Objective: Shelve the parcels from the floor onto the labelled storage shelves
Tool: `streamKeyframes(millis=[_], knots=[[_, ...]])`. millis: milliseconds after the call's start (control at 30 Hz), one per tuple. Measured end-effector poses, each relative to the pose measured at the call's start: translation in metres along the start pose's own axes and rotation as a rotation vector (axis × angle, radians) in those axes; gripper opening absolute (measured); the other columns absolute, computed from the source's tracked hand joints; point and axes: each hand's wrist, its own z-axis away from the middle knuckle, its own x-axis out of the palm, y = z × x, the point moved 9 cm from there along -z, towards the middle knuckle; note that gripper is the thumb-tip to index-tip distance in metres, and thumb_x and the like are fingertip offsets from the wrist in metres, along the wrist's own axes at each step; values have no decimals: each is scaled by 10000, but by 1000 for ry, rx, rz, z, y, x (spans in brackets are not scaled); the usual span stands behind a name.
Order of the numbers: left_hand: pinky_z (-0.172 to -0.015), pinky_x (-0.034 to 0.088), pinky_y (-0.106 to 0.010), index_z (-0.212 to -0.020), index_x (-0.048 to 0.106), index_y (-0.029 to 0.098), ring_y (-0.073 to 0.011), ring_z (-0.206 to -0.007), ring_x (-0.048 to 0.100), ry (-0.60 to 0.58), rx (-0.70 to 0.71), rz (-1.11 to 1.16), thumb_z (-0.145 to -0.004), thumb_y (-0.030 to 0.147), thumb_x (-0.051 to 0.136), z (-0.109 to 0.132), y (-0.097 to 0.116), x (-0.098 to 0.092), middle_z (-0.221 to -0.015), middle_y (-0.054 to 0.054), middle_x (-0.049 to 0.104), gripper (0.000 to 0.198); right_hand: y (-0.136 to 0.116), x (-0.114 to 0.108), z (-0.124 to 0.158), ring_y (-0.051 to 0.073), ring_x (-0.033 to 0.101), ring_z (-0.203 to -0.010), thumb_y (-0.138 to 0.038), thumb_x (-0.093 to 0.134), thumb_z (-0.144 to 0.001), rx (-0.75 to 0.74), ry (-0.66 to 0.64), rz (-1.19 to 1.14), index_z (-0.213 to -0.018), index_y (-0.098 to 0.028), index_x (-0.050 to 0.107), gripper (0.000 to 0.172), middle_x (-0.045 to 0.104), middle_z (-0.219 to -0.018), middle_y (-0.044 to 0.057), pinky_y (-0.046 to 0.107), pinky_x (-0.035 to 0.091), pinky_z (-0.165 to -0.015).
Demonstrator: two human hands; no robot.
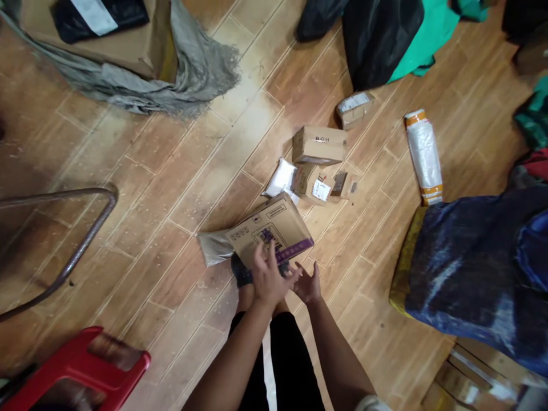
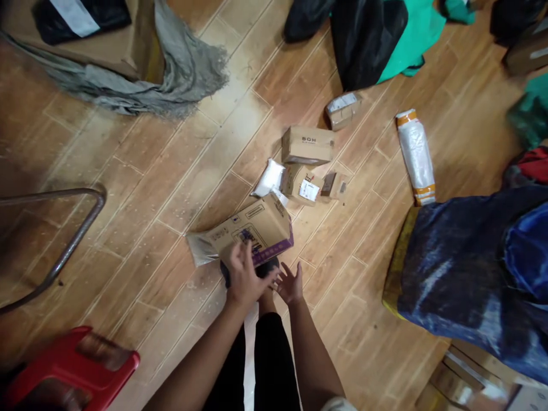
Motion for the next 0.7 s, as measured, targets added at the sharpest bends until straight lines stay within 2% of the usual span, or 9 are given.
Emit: streamKeyframes(millis=[67,100,133,200,300,400,500,600,700], knots=[[-1161,236,-655,-1483,405,171,-485,-1476,162,164,-128,-90,-712,678,733,-24,-21,-16,-1593,-251,107,979,-18,-5,1,274,687,-992,-791,481,-811,32,-37,-138,-1186,-239,597,678,675,-1175,117,476,556,-815],[-1163,204,-670,-1469,427,171,-483,-1480,154,184,-174,-105,-722,676,727,-38,-31,-19,-1602,-251,125,951,-28,-1,2,263,684,-1001,-760,504,-825,-4,-54,-144,-1214,-264,591,636,674,-1186,96,458,560,-808],[-1151,218,-677,-1460,441,170,-473,-1451,247,155,-201,-97,-736,675,716,-53,-39,-18,-1568,-252,253,924,-36,7,4,255,681,-1010,-730,526,-835,-43,-80,-132,-1227,-285,591,597,675,-1188,77,442,563,-802],[-1085,340,-645,-1367,562,216,-425,-1284,490,-27,-200,-92,-801,667,652,-77,-42,-3,-1362,-192,549,730,-51,26,8,240,672,-1042,-676,572,-841,-150,-123,-124,-1241,-315,596,539,681,-1201,44,408,567,-809],[-986,471,-514,-1263,661,230,-357,-1116,592,-259,-42,-134,-841,674,589,-70,0,24,-1157,-141,650,617,-69,29,20,208,659,-1104,-605,627,-838,-358,-81,-232,-1255,-287,616,525,694,-1239,29,352,553,-900],[-990,479,-477,-1373,582,151,-339,-1105,564,-408,171,-171,-838,667,589,-12,75,45,-1173,-169,622,744,-62,-13,40,194,674,-1097,-639,596,-849,-365,-18,-404,-1243,-244,644,560,725,-1197,37,326,543,-947],[-1002,469,-496,-1432,526,150,-350,-1129,522,-571,306,-145,-822,666,601,64,156,56,-1218,-172,604,803,-36,-81,85,204,683,-1100,-709,563,-838,-306,13,-529,-1236,-242,658,621,734,-1187,47,346,548,-962],[-950,482,-515,-1436,533,223,-358,-1093,524,-711,431,-134,-789,670,635,138,237,51,-1176,-149,631,793,-12,-153,163,235,670,-1142,-774,543,-804,-339,78,-647,-1197,-244,693,677,734,-1188,66,384,545,-986],[-936,498,-520,-1441,532,267,-349,-1066,555,-829,590,-82,-786,638,659,220,312,35,-1134,-137,649,764,7,-215,262,274,660,-1163,-798,580,-759,-373,137,-755,-1122,-232,735,690,739,-1173,78,436,529,-1019]])
